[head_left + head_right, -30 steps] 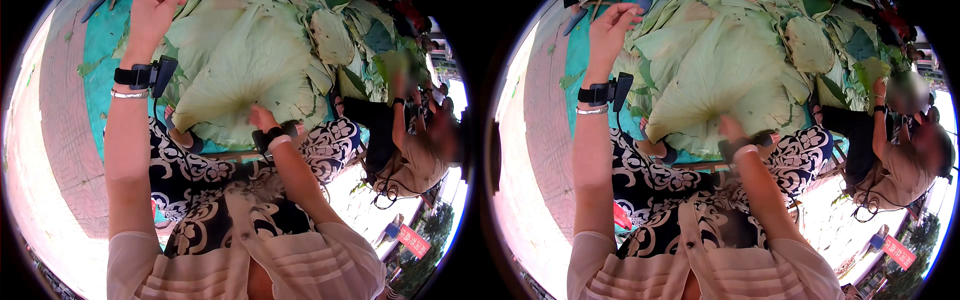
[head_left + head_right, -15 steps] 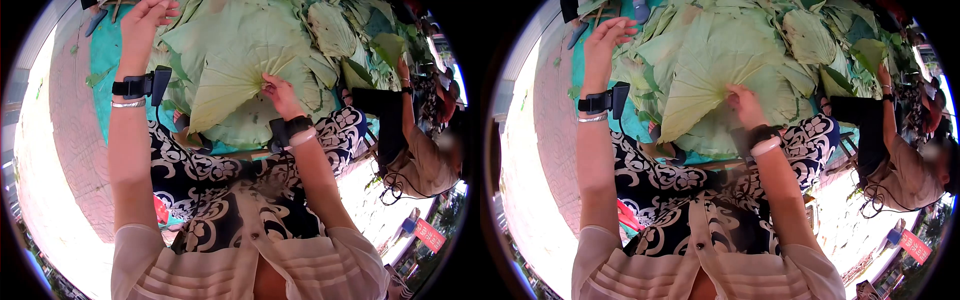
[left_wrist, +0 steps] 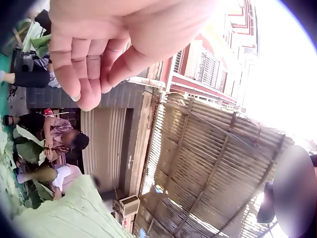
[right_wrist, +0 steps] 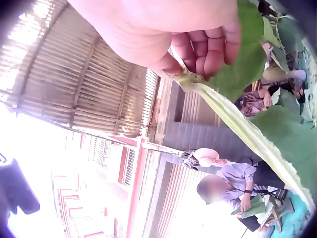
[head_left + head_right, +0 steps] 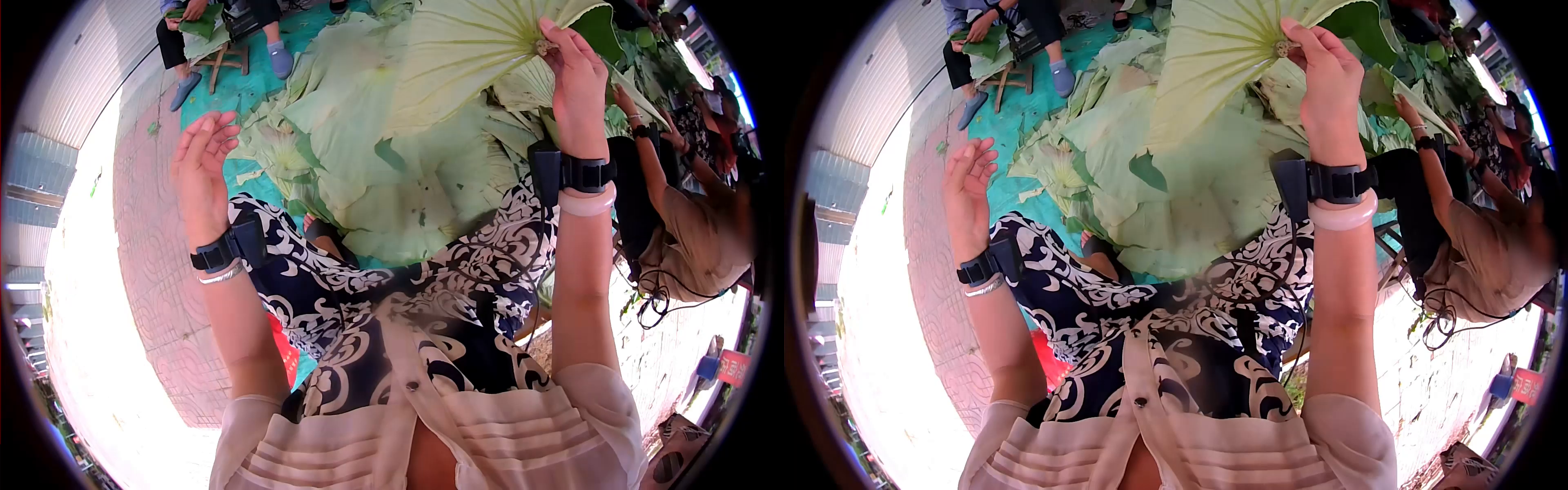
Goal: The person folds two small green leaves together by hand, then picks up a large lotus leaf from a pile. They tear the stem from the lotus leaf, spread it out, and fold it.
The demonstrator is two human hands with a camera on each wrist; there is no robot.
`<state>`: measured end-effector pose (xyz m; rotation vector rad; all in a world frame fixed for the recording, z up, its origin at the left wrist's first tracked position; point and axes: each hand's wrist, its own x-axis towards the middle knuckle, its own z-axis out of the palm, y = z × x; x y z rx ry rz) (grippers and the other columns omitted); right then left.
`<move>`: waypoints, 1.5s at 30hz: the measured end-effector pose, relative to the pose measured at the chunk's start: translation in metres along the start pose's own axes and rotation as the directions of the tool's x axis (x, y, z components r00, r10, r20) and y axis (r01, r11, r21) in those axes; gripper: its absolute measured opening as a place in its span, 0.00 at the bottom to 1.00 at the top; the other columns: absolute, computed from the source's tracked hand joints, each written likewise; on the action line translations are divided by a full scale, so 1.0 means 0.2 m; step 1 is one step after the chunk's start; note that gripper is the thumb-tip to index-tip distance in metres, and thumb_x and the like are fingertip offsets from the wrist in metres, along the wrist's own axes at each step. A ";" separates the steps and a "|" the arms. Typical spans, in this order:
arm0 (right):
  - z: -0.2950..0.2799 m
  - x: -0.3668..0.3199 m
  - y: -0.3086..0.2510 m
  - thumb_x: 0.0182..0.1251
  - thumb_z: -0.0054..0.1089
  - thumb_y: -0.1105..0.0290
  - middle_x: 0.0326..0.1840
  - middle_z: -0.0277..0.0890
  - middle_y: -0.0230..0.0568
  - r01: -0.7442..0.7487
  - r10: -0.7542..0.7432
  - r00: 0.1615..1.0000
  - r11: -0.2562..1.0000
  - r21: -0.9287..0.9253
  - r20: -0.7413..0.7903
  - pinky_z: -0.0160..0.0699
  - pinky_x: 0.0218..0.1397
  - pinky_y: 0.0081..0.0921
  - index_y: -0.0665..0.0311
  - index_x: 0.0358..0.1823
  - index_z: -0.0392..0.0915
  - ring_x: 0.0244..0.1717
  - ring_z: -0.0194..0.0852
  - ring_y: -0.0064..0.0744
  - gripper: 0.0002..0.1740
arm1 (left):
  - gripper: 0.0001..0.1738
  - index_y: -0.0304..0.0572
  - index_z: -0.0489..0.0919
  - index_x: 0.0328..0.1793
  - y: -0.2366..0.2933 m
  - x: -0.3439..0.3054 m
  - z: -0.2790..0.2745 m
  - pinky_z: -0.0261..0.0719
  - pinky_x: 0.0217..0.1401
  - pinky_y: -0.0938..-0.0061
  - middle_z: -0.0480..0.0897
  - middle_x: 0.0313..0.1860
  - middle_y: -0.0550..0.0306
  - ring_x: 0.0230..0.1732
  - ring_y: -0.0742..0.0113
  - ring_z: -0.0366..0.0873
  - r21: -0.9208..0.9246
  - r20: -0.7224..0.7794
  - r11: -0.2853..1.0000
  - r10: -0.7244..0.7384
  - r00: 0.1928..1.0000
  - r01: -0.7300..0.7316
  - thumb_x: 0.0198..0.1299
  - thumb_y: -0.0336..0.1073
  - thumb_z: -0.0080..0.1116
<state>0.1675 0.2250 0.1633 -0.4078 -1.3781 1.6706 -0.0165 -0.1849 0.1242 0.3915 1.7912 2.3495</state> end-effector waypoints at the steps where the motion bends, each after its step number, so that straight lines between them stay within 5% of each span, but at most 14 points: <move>1: -0.01 -0.01 -0.05 0.60 0.73 0.71 0.32 0.80 0.27 0.057 -0.057 0.998 0.998 -0.008 -0.011 0.70 0.45 0.19 0.65 0.34 0.83 0.33 0.71 0.18 0.07 | 0.14 0.31 0.80 0.55 0.02 -0.07 -0.02 0.79 0.52 0.71 0.85 0.51 0.43 0.48 0.61 0.84 -0.019 -0.016 1.000 -0.005 1.000 0.005 0.69 0.34 0.60; 6: -0.04 -0.03 -0.21 0.60 0.75 0.72 0.34 0.81 0.28 0.204 -0.206 0.974 0.978 -0.036 -0.089 0.67 0.43 0.16 0.67 0.36 0.84 0.35 0.71 0.18 0.08 | 0.14 0.32 0.79 0.55 0.10 -0.24 -0.03 0.78 0.51 0.72 0.85 0.49 0.46 0.46 0.63 0.82 -0.139 -0.048 0.990 -0.014 0.999 0.007 0.69 0.34 0.60; 9: -0.08 -0.04 -0.26 0.67 0.67 0.75 0.41 0.82 0.28 0.215 -0.220 0.973 0.974 -0.075 -0.068 0.68 0.48 0.18 0.68 0.42 0.87 0.43 0.74 0.18 0.06 | 0.14 0.32 0.78 0.55 0.15 -0.28 -0.05 0.78 0.51 0.72 0.84 0.49 0.47 0.46 0.64 0.82 -0.163 -0.040 0.986 0.027 0.999 -0.033 0.69 0.34 0.60; 13: -0.09 -0.01 -0.27 0.66 0.69 0.73 0.40 0.82 0.27 0.252 -0.261 0.962 0.963 -0.099 -0.083 0.66 0.46 0.19 0.66 0.42 0.87 0.41 0.72 0.17 0.06 | 0.14 0.32 0.78 0.55 0.21 -0.27 -0.08 0.77 0.51 0.72 0.84 0.49 0.47 0.46 0.65 0.81 -0.178 -0.037 0.982 0.056 0.998 -0.061 0.70 0.35 0.59; 22: -0.06 0.11 -0.15 0.62 0.74 0.71 0.34 0.81 0.27 0.103 -0.121 0.977 0.989 -0.107 -0.176 0.66 0.42 0.17 0.64 0.36 0.84 0.34 0.71 0.17 0.07 | 0.12 0.37 0.78 0.55 0.18 -0.30 -0.18 0.75 0.51 0.76 0.83 0.48 0.54 0.46 0.70 0.78 -0.166 -0.061 0.985 0.045 0.997 -0.055 0.71 0.36 0.58; 26: -0.08 0.14 0.00 0.63 0.73 0.70 0.32 0.79 0.26 0.054 -0.076 0.984 0.989 -0.135 -0.163 0.68 0.42 0.18 0.65 0.35 0.84 0.33 0.71 0.16 0.07 | 0.11 0.36 0.77 0.53 0.11 -0.26 -0.03 0.75 0.52 0.75 0.82 0.46 0.54 0.44 0.68 0.77 -0.274 -0.086 0.959 -0.104 0.991 0.076 0.71 0.35 0.58; 29: -0.09 0.16 0.12 0.64 0.72 0.70 0.33 0.78 0.22 0.064 -0.091 0.987 0.978 -0.198 -0.129 0.64 0.40 0.14 0.62 0.39 0.85 0.33 0.69 0.13 0.06 | 0.11 0.36 0.77 0.53 0.03 -0.18 0.07 0.75 0.52 0.75 0.82 0.46 0.54 0.45 0.68 0.77 -0.224 0.046 0.962 -0.148 0.988 0.154 0.71 0.35 0.57; 35: -0.14 0.23 0.31 0.65 0.69 0.71 0.33 0.82 0.29 0.058 -0.089 0.990 0.964 -0.260 -0.111 0.71 0.46 0.18 0.71 0.37 0.84 0.36 0.75 0.18 0.08 | 0.15 0.30 0.78 0.56 0.02 0.12 0.23 0.75 0.53 0.74 0.84 0.48 0.50 0.45 0.67 0.78 -0.121 0.165 0.976 -0.160 0.973 0.181 0.72 0.36 0.56; 40: -0.16 0.32 0.45 0.66 0.64 0.70 0.25 0.75 0.22 0.106 -0.111 0.994 0.919 -0.381 0.010 0.64 0.38 0.17 0.66 0.29 0.83 0.29 0.67 0.13 0.09 | 0.20 0.25 0.75 0.64 0.13 0.49 0.40 0.72 0.60 0.71 0.82 0.57 0.43 0.54 0.63 0.78 -0.203 0.468 0.978 0.050 0.883 0.052 0.76 0.35 0.47; 43: -0.11 0.32 0.51 0.67 0.64 0.69 0.23 0.74 0.21 0.058 -0.065 0.998 0.854 -0.517 0.006 0.61 0.33 0.16 0.66 0.28 0.83 0.26 0.64 0.12 0.10 | 0.20 0.24 0.72 0.65 -0.05 0.58 0.56 0.72 0.60 0.74 0.80 0.58 0.45 0.54 0.66 0.76 -0.188 0.547 0.982 0.117 0.829 -0.014 0.77 0.35 0.46; 45: -0.06 0.29 0.56 0.67 0.65 0.69 0.22 0.73 0.21 0.022 -0.035 0.999 0.820 -0.572 -0.011 0.55 0.28 0.17 0.65 0.28 0.83 0.24 0.61 0.11 0.10 | 0.19 0.25 0.74 0.62 -0.30 0.61 0.65 0.73 0.57 0.75 0.82 0.56 0.47 0.50 0.67 0.78 -0.029 0.353 0.989 -0.128 0.927 0.147 0.76 0.35 0.49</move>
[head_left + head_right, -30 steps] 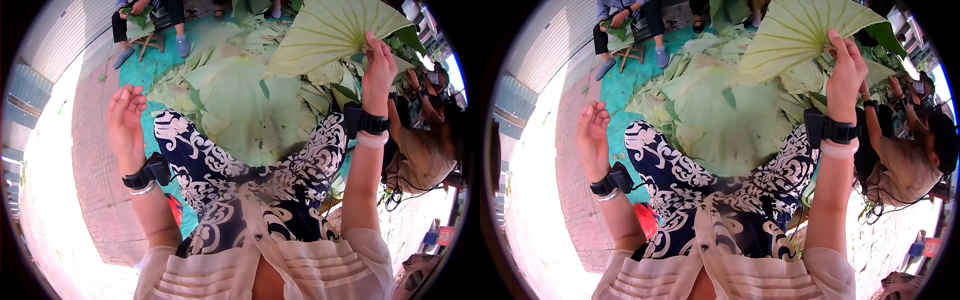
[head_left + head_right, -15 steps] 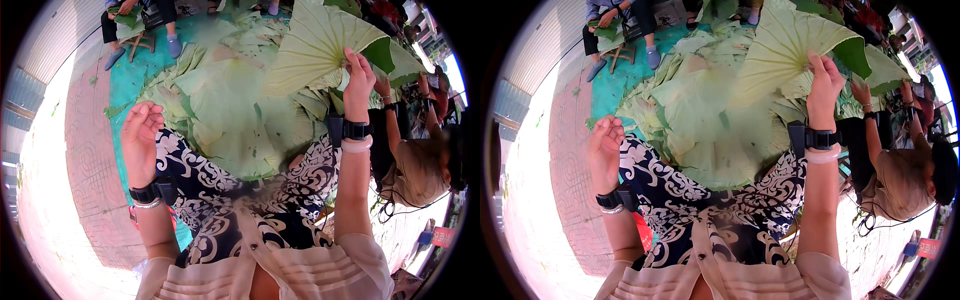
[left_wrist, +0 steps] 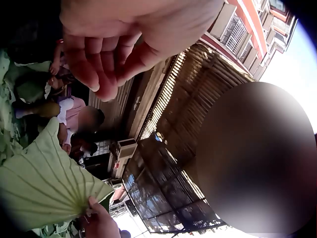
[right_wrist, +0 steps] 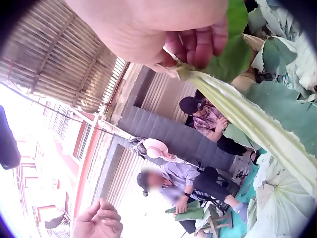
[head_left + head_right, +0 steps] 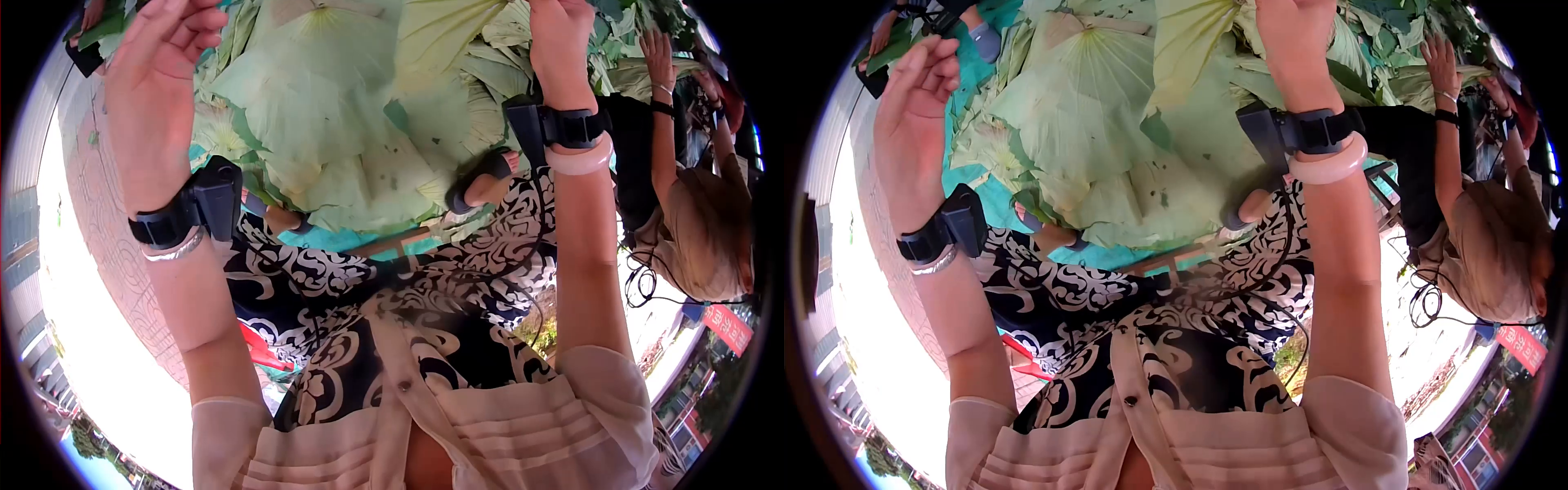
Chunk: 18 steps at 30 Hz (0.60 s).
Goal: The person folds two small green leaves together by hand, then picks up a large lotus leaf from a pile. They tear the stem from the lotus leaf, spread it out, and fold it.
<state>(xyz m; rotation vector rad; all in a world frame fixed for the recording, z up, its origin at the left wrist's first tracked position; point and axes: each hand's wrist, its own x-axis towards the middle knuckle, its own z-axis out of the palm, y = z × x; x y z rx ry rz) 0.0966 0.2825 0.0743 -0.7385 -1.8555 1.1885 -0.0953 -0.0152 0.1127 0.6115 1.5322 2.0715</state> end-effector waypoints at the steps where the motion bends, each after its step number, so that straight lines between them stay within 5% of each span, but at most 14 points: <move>1: 0.04 0.00 0.04 0.68 0.65 0.69 0.22 0.73 0.21 0.009 -0.009 1.000 1.000 0.008 0.012 0.55 0.27 0.17 0.65 0.28 0.83 0.23 0.60 0.11 0.10 | 0.17 0.28 0.77 0.60 -0.13 0.03 0.02 0.74 0.55 0.75 0.84 0.54 0.48 0.49 0.68 0.79 0.120 0.054 0.992 -0.055 0.997 0.048 0.74 0.35 0.53; 6: 0.19 -0.11 0.20 0.69 0.66 0.69 0.20 0.71 0.22 -0.082 0.070 0.972 0.995 0.048 0.224 0.58 0.27 0.16 0.67 0.28 0.81 0.24 0.61 0.11 0.12 | 0.18 0.36 0.78 0.63 -0.50 -0.05 0.24 0.75 0.58 0.74 0.84 0.57 0.54 0.60 0.67 0.79 0.365 0.174 0.922 -0.202 0.964 0.127 0.73 0.37 0.55; 13: 0.34 -0.42 0.27 0.67 0.67 0.72 0.21 0.75 0.27 -0.210 0.184 0.869 0.978 0.007 0.459 0.61 0.26 0.19 0.73 0.31 0.81 0.25 0.63 0.12 0.10 | 0.45 0.36 0.62 0.79 -0.75 -0.10 0.31 0.71 0.67 0.67 0.73 0.67 0.52 0.69 0.62 0.70 0.472 0.307 0.878 -0.251 0.918 0.082 0.58 0.34 0.73; 15: 0.35 -0.43 0.31 0.68 0.67 0.72 0.22 0.76 0.29 -0.261 0.193 0.867 0.961 0.088 0.460 0.63 0.27 0.19 0.73 0.32 0.82 0.25 0.64 0.13 0.10 | 0.49 0.35 0.60 0.79 -0.74 -0.13 0.42 0.70 0.69 0.65 0.72 0.69 0.50 0.71 0.59 0.69 0.546 0.065 0.788 -0.380 0.923 0.286 0.55 0.36 0.76; 17: 0.36 -0.43 0.34 0.68 0.66 0.73 0.22 0.78 0.31 -0.304 0.220 0.859 0.946 0.114 0.463 0.66 0.28 0.19 0.73 0.33 0.82 0.26 0.66 0.14 0.09 | 0.52 0.34 0.59 0.80 -0.77 -0.16 0.44 0.70 0.69 0.64 0.71 0.70 0.48 0.71 0.58 0.68 0.622 0.086 0.759 -0.310 0.947 0.192 0.53 0.37 0.78; 18: 0.36 -0.42 0.34 0.69 0.66 0.72 0.23 0.78 0.31 -0.328 0.255 0.846 0.941 0.080 0.469 0.66 0.29 0.19 0.73 0.33 0.82 0.26 0.66 0.14 0.09 | 0.53 0.34 0.58 0.80 -0.80 -0.17 0.40 0.70 0.70 0.63 0.70 0.70 0.47 0.71 0.57 0.68 0.651 0.236 0.759 -0.192 0.953 -0.009 0.52 0.37 0.78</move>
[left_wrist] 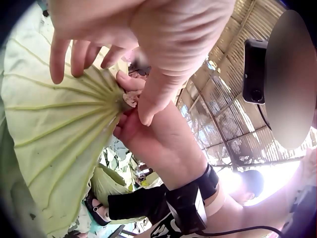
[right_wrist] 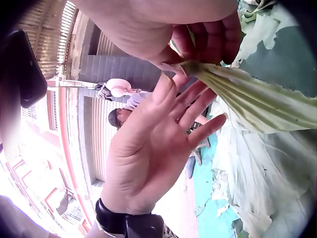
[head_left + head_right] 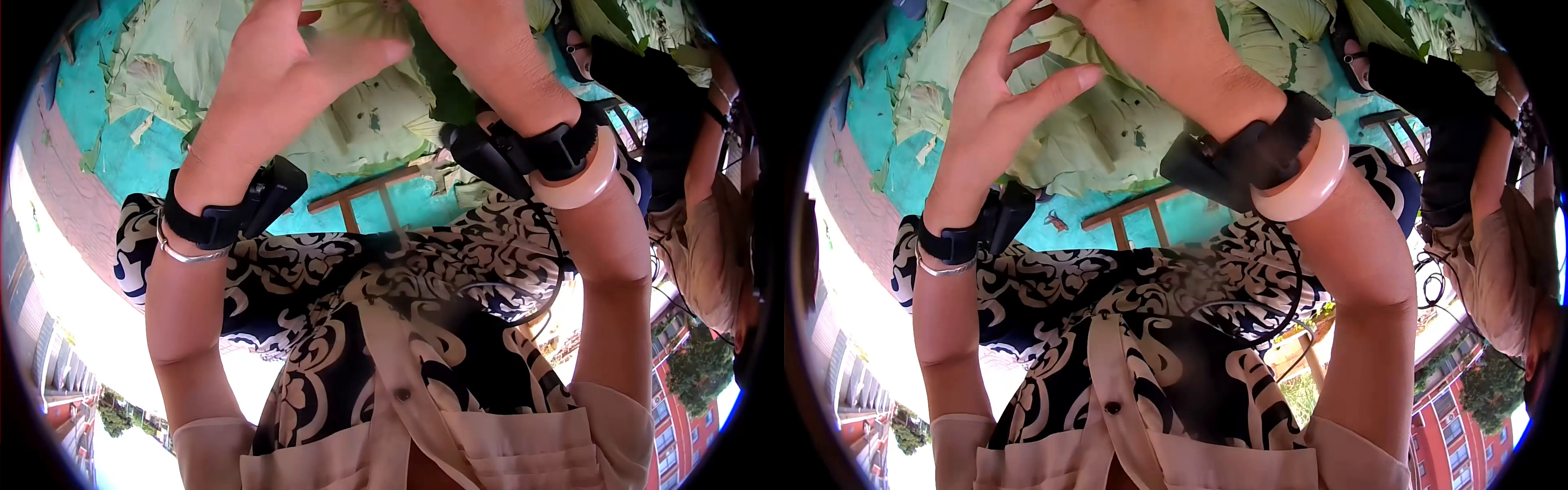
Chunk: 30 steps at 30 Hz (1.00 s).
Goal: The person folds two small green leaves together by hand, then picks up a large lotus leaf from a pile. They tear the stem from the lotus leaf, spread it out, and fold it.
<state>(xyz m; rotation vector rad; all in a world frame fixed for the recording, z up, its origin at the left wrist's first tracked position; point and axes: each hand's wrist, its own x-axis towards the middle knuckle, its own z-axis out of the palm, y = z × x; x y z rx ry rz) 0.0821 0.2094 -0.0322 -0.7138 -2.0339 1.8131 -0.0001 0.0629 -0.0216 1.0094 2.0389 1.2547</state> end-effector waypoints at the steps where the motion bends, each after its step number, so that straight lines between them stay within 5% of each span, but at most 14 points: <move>1: -0.01 0.00 0.00 0.69 0.66 0.72 0.23 0.78 0.30 -0.035 0.035 0.999 0.999 -0.019 0.002 0.67 0.29 0.18 0.73 0.33 0.82 0.27 0.67 0.14 0.10 | 0.53 0.33 0.58 0.80 -0.02 -0.01 0.00 0.69 0.70 0.62 0.69 0.70 0.46 0.71 0.57 0.68 0.028 0.026 0.996 0.089 0.996 -0.090 0.52 0.37 0.79; 2: -0.01 0.00 -0.01 0.69 0.65 0.72 0.24 0.79 0.30 -0.067 0.067 0.998 0.997 -0.039 0.003 0.68 0.29 0.18 0.73 0.33 0.83 0.27 0.68 0.14 0.10 | 0.54 0.33 0.57 0.80 -0.04 -0.01 0.00 0.69 0.70 0.61 0.69 0.70 0.46 0.71 0.56 0.68 0.051 0.052 0.982 0.177 0.983 -0.180 0.51 0.37 0.79; 10: -0.01 -0.03 -0.11 0.71 0.65 0.67 0.28 0.80 0.28 -0.379 0.378 0.924 0.895 0.237 0.051 0.68 0.34 0.18 0.70 0.33 0.83 0.29 0.69 0.14 0.12 | 0.51 0.33 0.57 0.79 -0.11 0.01 0.02 0.68 0.70 0.59 0.69 0.69 0.43 0.69 0.52 0.68 0.035 0.027 0.981 0.192 0.981 -0.193 0.55 0.38 0.75; 12: -0.07 -0.04 -0.10 0.69 0.65 0.69 0.44 0.84 0.34 -0.169 0.132 0.969 0.970 0.175 0.207 0.75 0.56 0.21 0.72 0.48 0.84 0.45 0.80 0.24 0.13 | 0.36 0.33 0.68 0.71 -0.11 0.02 0.01 0.76 0.59 0.61 0.81 0.55 0.38 0.54 0.44 0.78 0.266 -0.050 0.909 0.346 0.937 -0.321 0.58 0.36 0.69; 13: -0.02 -0.05 -0.09 0.68 0.61 0.71 0.39 0.85 0.33 -0.210 0.190 0.976 0.953 0.220 0.108 0.75 0.50 0.19 0.71 0.46 0.85 0.43 0.80 0.20 0.12 | 0.35 0.37 0.68 0.74 -0.06 0.00 0.02 0.74 0.66 0.66 0.75 0.66 0.49 0.65 0.58 0.76 0.033 -0.135 0.983 0.184 0.974 -0.182 0.61 0.32 0.68; 14: -0.03 -0.04 -0.08 0.70 0.59 0.72 0.43 0.86 0.35 -0.221 0.193 0.969 0.957 0.190 0.154 0.76 0.52 0.19 0.71 0.50 0.84 0.45 0.81 0.20 0.13 | 0.45 0.37 0.63 0.77 -0.08 0.00 0.01 0.72 0.69 0.62 0.72 0.68 0.44 0.66 0.52 0.74 0.069 -0.109 0.988 0.143 0.984 -0.137 0.54 0.30 0.72; 16: -0.02 -0.06 -0.14 0.72 0.56 0.73 0.43 0.86 0.36 -0.306 0.267 0.947 0.922 0.237 0.181 0.76 0.54 0.19 0.69 0.52 0.83 0.47 0.81 0.22 0.13 | 0.44 0.35 0.63 0.76 -0.09 -0.01 0.02 0.69 0.72 0.57 0.70 0.68 0.38 0.68 0.40 0.69 0.021 -0.195 0.977 0.210 0.958 -0.210 0.51 0.27 0.69; 18: -0.03 -0.05 -0.14 0.73 0.54 0.74 0.43 0.85 0.38 -0.232 0.195 0.957 0.959 0.162 0.216 0.74 0.58 0.22 0.70 0.54 0.82 0.48 0.80 0.24 0.13 | 0.44 0.34 0.62 0.77 -0.07 -0.02 0.00 0.69 0.71 0.57 0.70 0.69 0.36 0.71 0.38 0.66 -0.086 -0.172 0.980 0.164 0.971 -0.181 0.49 0.23 0.61; 22: -0.05 -0.05 -0.15 0.75 0.54 0.72 0.44 0.85 0.39 -0.135 0.117 0.963 0.989 0.060 0.241 0.70 0.62 0.24 0.71 0.53 0.81 0.50 0.80 0.26 0.13 | 0.36 0.35 0.70 0.71 -0.08 0.01 -0.02 0.77 0.61 0.62 0.79 0.58 0.40 0.57 0.46 0.78 -0.123 -0.262 0.938 0.283 0.923 -0.323 0.50 0.20 0.54; 25: -0.02 -0.08 -0.22 0.75 0.55 0.73 0.48 0.84 0.39 -0.050 0.050 0.972 0.999 -0.005 0.229 0.72 0.61 0.24 0.70 0.54 0.81 0.50 0.80 0.26 0.12 | 0.28 0.36 0.77 0.62 -0.01 0.01 -0.13 0.79 0.47 0.67 0.83 0.45 0.43 0.41 0.56 0.81 -0.344 -0.095 0.936 0.044 0.994 -0.074 0.51 0.20 0.50; 28: -0.01 -0.11 -0.22 0.74 0.57 0.75 0.53 0.82 0.38 0.093 -0.082 0.988 0.992 -0.079 0.134 0.74 0.60 0.26 0.71 0.54 0.81 0.50 0.80 0.28 0.12 | 0.24 0.35 0.80 0.56 0.00 0.02 -0.17 0.76 0.38 0.69 0.83 0.39 0.45 0.33 0.62 0.79 -0.411 -0.176 0.911 -0.035 0.984 -0.041 0.52 0.19 0.48; 30: -0.01 -0.12 -0.23 0.72 0.58 0.79 0.54 0.80 0.42 0.312 -0.292 0.950 0.897 -0.314 0.110 0.76 0.59 0.29 0.71 0.56 0.80 0.53 0.80 0.35 0.13 | 0.23 0.35 0.81 0.55 -0.03 0.04 -0.15 0.75 0.36 0.67 0.83 0.38 0.44 0.32 0.60 0.79 -0.364 -0.282 0.918 0.052 0.958 -0.157 0.52 0.19 0.48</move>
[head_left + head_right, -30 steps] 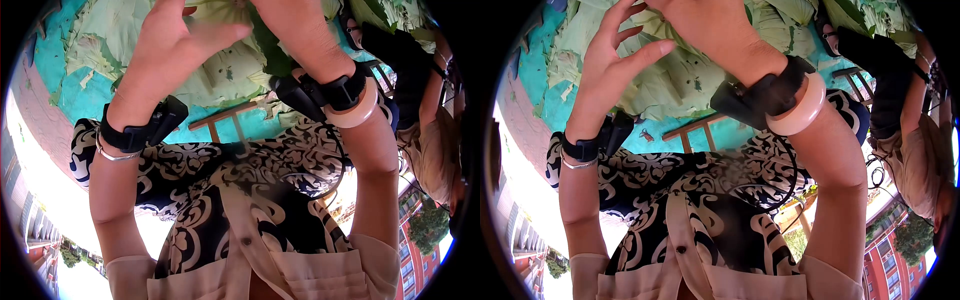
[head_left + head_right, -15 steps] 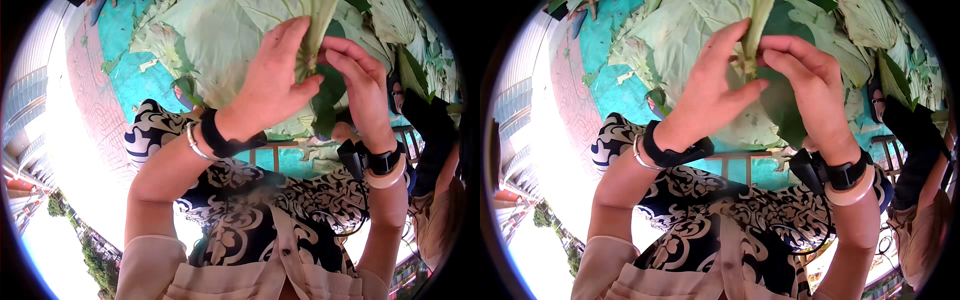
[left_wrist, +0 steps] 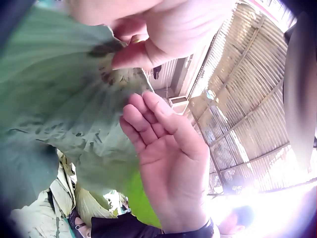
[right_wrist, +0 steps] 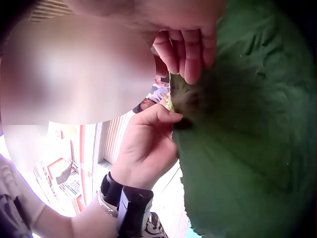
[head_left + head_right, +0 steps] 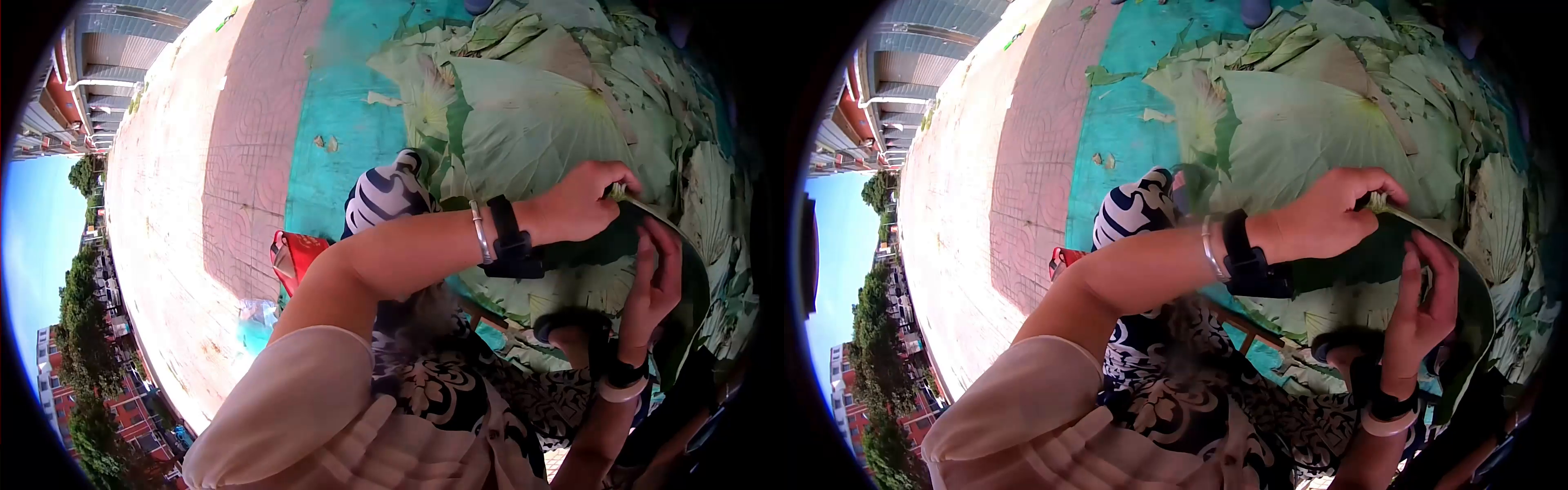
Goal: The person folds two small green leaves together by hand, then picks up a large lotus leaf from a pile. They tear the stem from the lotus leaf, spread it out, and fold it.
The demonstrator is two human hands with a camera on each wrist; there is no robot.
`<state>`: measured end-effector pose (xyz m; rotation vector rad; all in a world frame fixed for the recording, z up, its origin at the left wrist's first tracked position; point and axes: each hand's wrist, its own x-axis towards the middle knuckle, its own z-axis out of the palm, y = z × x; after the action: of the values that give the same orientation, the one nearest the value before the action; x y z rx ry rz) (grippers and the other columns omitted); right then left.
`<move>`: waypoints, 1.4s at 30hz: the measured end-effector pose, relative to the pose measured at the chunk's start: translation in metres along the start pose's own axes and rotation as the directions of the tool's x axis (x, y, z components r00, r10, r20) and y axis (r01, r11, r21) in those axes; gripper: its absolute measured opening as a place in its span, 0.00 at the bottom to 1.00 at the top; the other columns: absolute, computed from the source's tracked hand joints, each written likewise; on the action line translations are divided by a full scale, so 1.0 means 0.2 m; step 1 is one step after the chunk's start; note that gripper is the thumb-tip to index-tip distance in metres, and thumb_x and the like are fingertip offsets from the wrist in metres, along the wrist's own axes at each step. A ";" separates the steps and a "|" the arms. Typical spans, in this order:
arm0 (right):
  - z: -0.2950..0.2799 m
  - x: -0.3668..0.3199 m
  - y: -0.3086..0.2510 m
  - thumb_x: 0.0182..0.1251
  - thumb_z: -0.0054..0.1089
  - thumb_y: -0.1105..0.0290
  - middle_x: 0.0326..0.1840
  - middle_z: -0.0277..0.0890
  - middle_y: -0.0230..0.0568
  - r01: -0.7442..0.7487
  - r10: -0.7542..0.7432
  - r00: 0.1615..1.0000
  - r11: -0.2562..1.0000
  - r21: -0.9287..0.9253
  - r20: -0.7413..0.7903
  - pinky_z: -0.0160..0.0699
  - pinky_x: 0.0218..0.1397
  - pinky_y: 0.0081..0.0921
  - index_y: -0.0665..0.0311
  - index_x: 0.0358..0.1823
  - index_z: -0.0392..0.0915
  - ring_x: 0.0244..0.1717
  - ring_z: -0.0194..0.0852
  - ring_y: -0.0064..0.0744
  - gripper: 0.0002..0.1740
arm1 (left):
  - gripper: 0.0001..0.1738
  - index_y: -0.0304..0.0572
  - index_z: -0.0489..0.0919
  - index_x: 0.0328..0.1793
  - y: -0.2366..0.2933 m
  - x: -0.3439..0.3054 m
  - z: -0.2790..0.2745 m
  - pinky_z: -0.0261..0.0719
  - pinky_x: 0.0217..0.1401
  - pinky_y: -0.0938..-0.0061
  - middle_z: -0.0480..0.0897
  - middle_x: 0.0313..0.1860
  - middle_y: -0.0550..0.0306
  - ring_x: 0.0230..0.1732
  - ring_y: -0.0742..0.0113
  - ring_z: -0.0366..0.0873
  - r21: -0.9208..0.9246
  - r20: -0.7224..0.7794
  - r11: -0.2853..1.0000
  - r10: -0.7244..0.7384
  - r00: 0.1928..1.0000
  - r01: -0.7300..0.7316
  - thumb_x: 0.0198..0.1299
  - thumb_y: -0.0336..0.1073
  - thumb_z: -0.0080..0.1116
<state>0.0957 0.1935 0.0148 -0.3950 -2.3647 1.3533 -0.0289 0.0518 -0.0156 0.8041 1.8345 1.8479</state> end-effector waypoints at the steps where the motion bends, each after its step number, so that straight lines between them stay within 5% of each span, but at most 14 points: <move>1: 0.00 0.00 -0.01 0.71 0.58 0.79 0.53 0.80 0.43 0.130 -0.135 0.991 0.980 -0.150 -0.024 0.76 0.59 0.30 0.71 0.56 0.80 0.53 0.80 0.37 0.14 | 0.22 0.34 0.81 0.54 -0.01 0.00 0.00 0.75 0.36 0.67 0.83 0.38 0.44 0.32 0.59 0.79 0.012 -0.032 0.998 0.059 0.998 -0.059 0.52 0.19 0.48; 4: 0.02 0.01 -0.01 0.70 0.60 0.78 0.58 0.78 0.45 0.329 -0.370 0.928 0.864 -0.381 -0.037 0.73 0.62 0.34 0.70 0.60 0.78 0.58 0.77 0.43 0.17 | 0.22 0.34 0.81 0.53 0.04 -0.03 -0.02 0.76 0.39 0.66 0.83 0.39 0.42 0.35 0.58 0.80 0.067 0.058 0.991 -0.117 0.991 0.113 0.52 0.18 0.48; 9: 0.04 0.01 -0.03 0.67 0.65 0.70 0.70 0.73 0.44 0.424 -0.498 0.862 0.610 -0.669 0.092 0.62 0.71 0.41 0.66 0.67 0.73 0.69 0.69 0.48 0.26 | 0.23 0.34 0.79 0.56 0.02 -0.05 -0.01 0.76 0.41 0.65 0.84 0.43 0.41 0.38 0.57 0.81 0.093 0.081 0.994 -0.059 0.995 0.052 0.52 0.18 0.49; 12: 0.05 0.02 0.02 0.64 0.68 0.67 0.65 0.76 0.35 0.391 -0.401 0.904 0.642 -0.660 0.146 0.52 0.77 0.44 0.60 0.66 0.75 0.69 0.70 0.38 0.28 | 0.27 0.34 0.77 0.62 -0.10 -0.04 0.04 0.79 0.46 0.66 0.86 0.49 0.45 0.43 0.56 0.82 0.100 0.102 0.987 0.119 0.988 -0.129 0.53 0.19 0.51; 14: 0.02 0.03 0.05 0.59 0.70 0.72 0.48 0.80 0.31 0.399 -0.409 0.904 0.703 -0.589 0.125 0.53 0.77 0.44 0.56 0.52 0.82 0.54 0.77 0.35 0.17 | 0.29 0.36 0.75 0.67 0.03 -0.04 -0.03 0.79 0.54 0.66 0.85 0.54 0.47 0.51 0.55 0.83 0.131 0.230 0.983 -0.155 0.961 0.127 0.55 0.20 0.53; 18: -0.01 0.03 0.13 0.56 0.71 0.74 0.40 0.81 0.31 0.371 -0.390 0.918 0.788 -0.492 0.067 0.60 0.71 0.44 0.56 0.43 0.84 0.45 0.78 0.34 0.12 | 0.29 0.37 0.73 0.68 -0.01 -0.07 -0.03 0.81 0.55 0.68 0.84 0.55 0.47 0.54 0.56 0.82 0.204 0.180 0.979 -0.039 0.983 0.002 0.58 0.22 0.57; 21: -0.04 0.05 0.13 0.57 0.71 0.74 0.38 0.82 0.32 0.346 -0.378 0.925 0.805 -0.482 0.033 0.61 0.69 0.42 0.58 0.42 0.84 0.44 0.77 0.35 0.11 | 0.24 0.35 0.76 0.64 -0.03 -0.07 -0.03 0.81 0.53 0.68 0.85 0.52 0.46 0.50 0.57 0.83 0.351 0.097 0.935 0.021 0.995 -0.054 0.59 0.23 0.60; 24: -0.07 0.05 0.13 0.57 0.71 0.74 0.38 0.82 0.32 0.339 -0.375 0.927 0.831 -0.441 0.005 0.62 0.67 0.41 0.58 0.41 0.84 0.44 0.77 0.36 0.10 | 0.17 0.33 0.79 0.57 0.00 -0.05 -0.06 0.81 0.51 0.68 0.86 0.48 0.46 0.47 0.56 0.84 0.352 0.178 0.929 0.050 0.983 -0.112 0.61 0.25 0.63; 27: -0.11 0.05 0.07 0.57 0.71 0.74 0.37 0.82 0.34 0.318 -0.335 0.942 0.875 -0.366 0.019 0.64 0.63 0.38 0.59 0.40 0.85 0.43 0.76 0.37 0.09 | 0.12 0.31 0.81 0.52 0.08 -0.01 -0.10 0.79 0.48 0.71 0.86 0.42 0.49 0.42 0.62 0.82 0.358 0.258 0.929 -0.002 0.966 -0.094 0.63 0.28 0.64; 30: -0.13 0.05 0.07 0.58 0.71 0.74 0.35 0.81 0.37 0.278 -0.272 0.960 0.924 -0.263 0.059 0.67 0.57 0.36 0.61 0.40 0.85 0.42 0.75 0.39 0.08 | 0.13 0.30 0.80 0.52 0.10 0.03 -0.14 0.78 0.46 0.74 0.85 0.39 0.51 0.39 0.68 0.78 0.282 0.405 0.954 -0.213 0.889 0.100 0.67 0.33 0.64; 35: -0.15 0.04 0.10 0.60 0.71 0.74 0.35 0.81 0.41 0.109 -0.089 0.982 0.987 -0.117 0.165 0.73 0.47 0.31 0.66 0.41 0.84 0.40 0.75 0.40 0.09 | 0.16 0.31 0.81 0.53 0.09 0.04 -0.16 0.75 0.43 0.76 0.82 0.35 0.57 0.37 0.75 0.72 0.305 0.486 0.946 -0.257 0.835 0.114 0.69 0.38 0.64; 38: -0.14 0.05 0.09 0.61 0.70 0.73 0.36 0.82 0.41 0.011 0.003 0.979 0.998 -0.066 0.203 0.73 0.47 0.29 0.67 0.41 0.84 0.41 0.77 0.39 0.09 | 0.17 0.31 0.81 0.54 0.08 0.04 -0.16 0.73 0.42 0.76 0.79 0.33 0.60 0.36 0.76 0.70 0.310 0.468 0.937 -0.299 0.832 0.162 0.69 0.38 0.64; 41: -0.13 0.06 0.13 0.61 0.70 0.72 0.42 0.83 0.42 0.028 -0.021 0.984 0.999 -0.035 0.178 0.73 0.52 0.30 0.66 0.45 0.84 0.46 0.79 0.41 0.11 | 0.17 0.30 0.81 0.53 0.04 0.03 -0.15 0.73 0.41 0.77 0.78 0.33 0.62 0.36 0.77 0.70 0.272 0.433 0.945 -0.290 0.854 0.183 0.69 0.39 0.64; 42: -0.13 0.06 0.13 0.61 0.70 0.72 0.45 0.83 0.42 0.135 -0.119 0.987 0.980 -0.146 0.113 0.72 0.55 0.31 0.65 0.46 0.83 0.48 0.79 0.41 0.12 | 0.17 0.29 0.81 0.53 0.01 0.03 -0.15 0.72 0.41 0.78 0.78 0.33 0.62 0.36 0.77 0.70 0.253 0.420 0.949 -0.283 0.862 0.189 0.69 0.39 0.64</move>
<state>0.0986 0.2314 0.0060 -0.2160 -2.5410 1.1645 -0.0525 0.0317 -0.0111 0.9369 1.7358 1.2054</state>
